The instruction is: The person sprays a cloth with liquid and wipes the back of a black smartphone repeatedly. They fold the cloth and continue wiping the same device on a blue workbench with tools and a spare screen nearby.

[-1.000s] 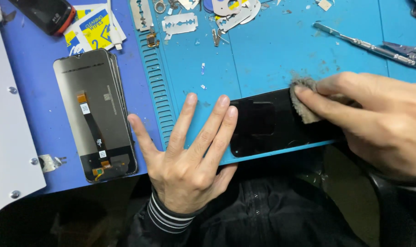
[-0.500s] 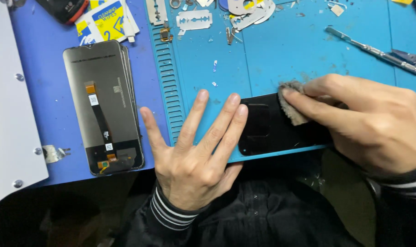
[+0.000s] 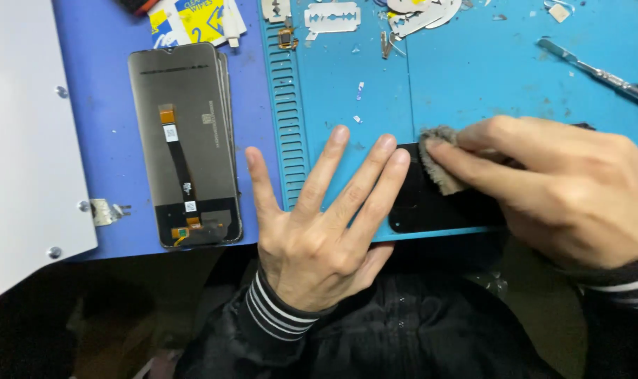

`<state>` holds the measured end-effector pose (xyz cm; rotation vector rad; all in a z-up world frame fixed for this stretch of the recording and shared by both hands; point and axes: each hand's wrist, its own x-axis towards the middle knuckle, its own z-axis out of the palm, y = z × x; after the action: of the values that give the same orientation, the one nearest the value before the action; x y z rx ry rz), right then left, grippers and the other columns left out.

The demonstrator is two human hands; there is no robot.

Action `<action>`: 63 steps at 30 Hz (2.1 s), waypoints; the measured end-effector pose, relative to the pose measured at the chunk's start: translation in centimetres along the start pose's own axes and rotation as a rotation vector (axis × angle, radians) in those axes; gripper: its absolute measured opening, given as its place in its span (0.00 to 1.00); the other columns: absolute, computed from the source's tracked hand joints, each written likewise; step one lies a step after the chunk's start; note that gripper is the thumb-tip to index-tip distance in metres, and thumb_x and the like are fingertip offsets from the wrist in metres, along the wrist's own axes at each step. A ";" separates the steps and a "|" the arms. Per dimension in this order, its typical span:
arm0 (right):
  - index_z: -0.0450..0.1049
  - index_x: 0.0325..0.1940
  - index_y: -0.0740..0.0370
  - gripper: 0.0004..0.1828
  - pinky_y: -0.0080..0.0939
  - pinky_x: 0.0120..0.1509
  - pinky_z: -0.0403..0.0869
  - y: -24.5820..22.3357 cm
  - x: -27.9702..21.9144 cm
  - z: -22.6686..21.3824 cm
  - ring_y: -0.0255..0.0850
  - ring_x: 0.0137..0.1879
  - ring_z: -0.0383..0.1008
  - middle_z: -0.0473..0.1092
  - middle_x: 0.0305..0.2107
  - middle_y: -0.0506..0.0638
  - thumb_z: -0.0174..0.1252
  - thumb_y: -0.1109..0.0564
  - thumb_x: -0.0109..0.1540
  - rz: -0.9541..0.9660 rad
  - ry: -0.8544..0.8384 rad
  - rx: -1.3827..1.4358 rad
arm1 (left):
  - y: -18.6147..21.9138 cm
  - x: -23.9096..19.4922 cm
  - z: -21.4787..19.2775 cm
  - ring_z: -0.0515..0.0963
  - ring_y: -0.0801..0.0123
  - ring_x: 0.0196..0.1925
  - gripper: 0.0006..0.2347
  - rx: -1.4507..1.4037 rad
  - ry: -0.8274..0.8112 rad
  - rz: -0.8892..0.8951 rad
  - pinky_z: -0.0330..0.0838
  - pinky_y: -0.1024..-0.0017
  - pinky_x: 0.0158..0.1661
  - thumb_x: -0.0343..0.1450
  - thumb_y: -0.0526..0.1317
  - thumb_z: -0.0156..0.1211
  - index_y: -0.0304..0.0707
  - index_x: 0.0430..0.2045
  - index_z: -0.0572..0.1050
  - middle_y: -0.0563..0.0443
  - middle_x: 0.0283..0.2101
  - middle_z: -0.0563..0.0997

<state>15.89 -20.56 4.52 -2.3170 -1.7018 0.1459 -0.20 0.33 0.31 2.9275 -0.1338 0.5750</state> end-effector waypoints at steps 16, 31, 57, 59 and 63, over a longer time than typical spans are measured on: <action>0.72 0.67 0.59 0.27 0.47 0.40 0.75 -1.7 2.7 1.0 0.48 0.49 0.77 0.71 0.50 0.47 0.45 0.70 0.65 -0.113 0.007 -0.104 | -0.3 -0.1 -0.4 0.67 0.47 0.69 0.23 -0.080 0.065 -0.022 0.47 0.16 0.61 0.66 0.51 0.68 0.40 0.52 0.77 0.44 0.59 0.77; 0.75 0.66 0.60 0.29 0.45 0.50 0.72 -1.7 2.8 0.7 0.45 0.53 0.78 0.74 0.54 0.48 0.45 0.77 0.65 -0.042 -0.003 0.006 | -0.5 -0.4 -0.3 0.69 0.52 0.68 0.17 -0.076 0.158 -0.014 0.49 0.16 0.60 0.62 0.42 0.72 0.42 0.42 0.77 0.45 0.57 0.79; 0.69 0.72 0.61 0.33 0.37 0.42 0.72 2.6 -4.6 1.1 0.41 0.41 0.74 0.69 0.55 0.52 0.53 0.72 0.61 0.229 -0.134 0.247 | -0.3 -0.5 0.4 0.70 0.50 0.67 0.24 -0.050 0.119 -0.007 0.46 0.14 0.58 0.58 0.49 0.81 0.42 0.44 0.77 0.45 0.57 0.80; 0.66 0.73 0.57 0.38 0.26 0.17 0.74 -0.1 -2.1 1.0 0.27 0.25 0.75 0.68 0.57 0.41 0.47 0.74 0.58 0.357 -0.242 0.421 | 0.1 -0.3 0.3 0.71 0.50 0.67 0.22 -0.041 0.134 0.003 0.47 0.15 0.59 0.60 0.49 0.78 0.41 0.44 0.77 0.45 0.57 0.80; 0.71 0.67 0.64 0.26 0.45 0.50 0.71 -0.7 -1.7 0.3 0.49 0.50 0.74 0.71 0.53 0.55 0.44 0.68 0.65 -0.080 0.007 0.021 | 0.0 -0.3 0.1 0.70 0.48 0.67 0.18 -0.065 0.132 -0.008 0.44 0.15 0.59 0.66 0.49 0.66 0.39 0.45 0.78 0.43 0.57 0.80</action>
<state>14.69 -21.92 4.31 -2.2274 -1.7776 0.1389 -0.47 0.30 0.08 2.8158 -0.1224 0.7458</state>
